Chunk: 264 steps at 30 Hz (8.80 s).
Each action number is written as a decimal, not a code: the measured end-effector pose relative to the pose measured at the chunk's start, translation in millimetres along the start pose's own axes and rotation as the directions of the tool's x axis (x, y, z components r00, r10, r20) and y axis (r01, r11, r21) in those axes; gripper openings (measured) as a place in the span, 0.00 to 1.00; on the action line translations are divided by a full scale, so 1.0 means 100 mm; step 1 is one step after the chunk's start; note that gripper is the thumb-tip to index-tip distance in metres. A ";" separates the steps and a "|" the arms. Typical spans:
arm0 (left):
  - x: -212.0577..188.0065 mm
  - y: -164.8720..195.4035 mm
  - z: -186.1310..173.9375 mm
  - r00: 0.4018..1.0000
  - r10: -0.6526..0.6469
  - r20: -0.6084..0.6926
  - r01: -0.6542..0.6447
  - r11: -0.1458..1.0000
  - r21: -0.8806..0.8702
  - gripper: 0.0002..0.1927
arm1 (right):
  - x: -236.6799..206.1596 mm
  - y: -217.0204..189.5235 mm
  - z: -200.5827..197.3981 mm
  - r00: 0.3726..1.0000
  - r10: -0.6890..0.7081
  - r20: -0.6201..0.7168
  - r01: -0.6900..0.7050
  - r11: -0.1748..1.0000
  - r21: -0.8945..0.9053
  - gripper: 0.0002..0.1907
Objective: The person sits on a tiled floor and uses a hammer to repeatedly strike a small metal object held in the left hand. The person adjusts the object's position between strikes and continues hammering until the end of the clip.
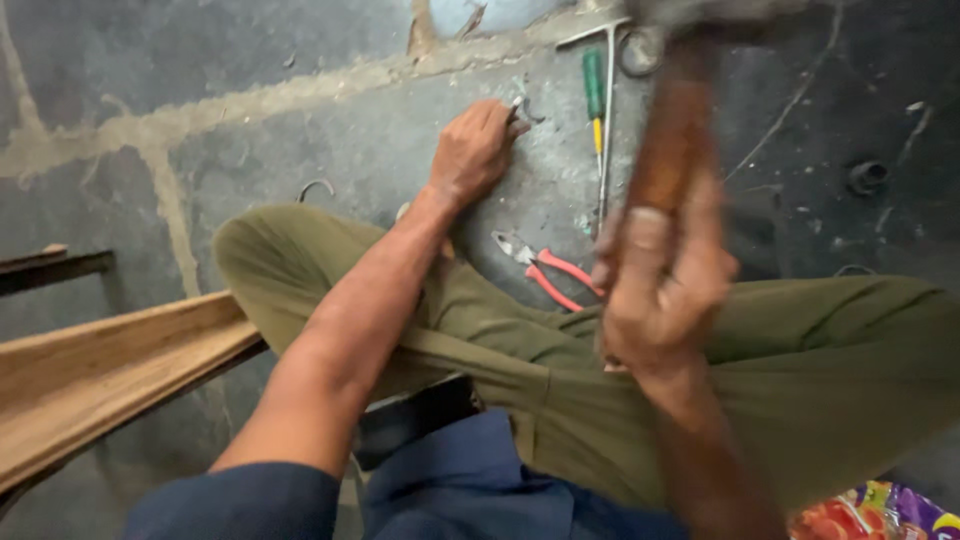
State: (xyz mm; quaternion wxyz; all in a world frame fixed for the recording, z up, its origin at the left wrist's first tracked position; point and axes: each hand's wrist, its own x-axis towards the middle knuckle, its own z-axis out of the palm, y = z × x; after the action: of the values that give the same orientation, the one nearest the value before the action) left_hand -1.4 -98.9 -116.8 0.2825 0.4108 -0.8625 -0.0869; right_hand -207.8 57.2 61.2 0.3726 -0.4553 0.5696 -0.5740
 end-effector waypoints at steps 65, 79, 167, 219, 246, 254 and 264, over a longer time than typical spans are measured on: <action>0.07 0.43 0.08 0.998 0.048 0.039 -0.040 0.983 -0.178 0.09 | -0.10 0.14 -0.25 0.996 0.065 0.064 -0.039 0.936 -0.349 0.28; 0.07 0.42 0.08 0.994 0.097 0.044 -0.090 0.986 -0.144 0.09 | -0.11 0.05 -0.23 0.988 -0.046 0.149 0.100 0.921 -0.377 0.26; 0.12 0.41 -0.03 0.974 0.202 0.100 -0.186 0.971 -0.152 0.09 | -0.10 0.46 -0.27 0.979 0.100 0.179 -0.030 0.933 -0.359 0.27; 0.15 0.35 0.01 0.990 0.086 0.108 -0.070 0.987 -0.148 0.08 | -0.06 0.43 -0.24 0.966 0.232 0.113 -0.211 0.962 -0.175 0.26; 0.14 0.29 0.03 0.994 -0.011 0.110 0.041 0.961 -0.274 0.05 | -0.05 0.43 -0.26 0.968 0.237 0.088 -0.230 0.970 -0.078 0.28; 0.20 0.33 -0.07 0.974 0.119 0.192 -0.081 0.977 -0.198 0.08 | -0.08 0.41 -0.26 0.976 0.196 0.094 -0.185 0.977 -0.108 0.27; 0.19 0.37 -0.09 0.970 0.046 0.238 -0.007 0.987 -0.161 0.07 | -0.08 0.44 -0.26 0.968 0.225 0.107 -0.216 0.972 -0.089 0.27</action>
State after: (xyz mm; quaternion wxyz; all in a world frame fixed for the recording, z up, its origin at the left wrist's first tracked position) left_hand -29.9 -88.4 -87.6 0.2087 0.3616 -0.8862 -0.2009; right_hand -234.4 69.9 17.9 0.4491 -0.4358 0.6155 -0.4791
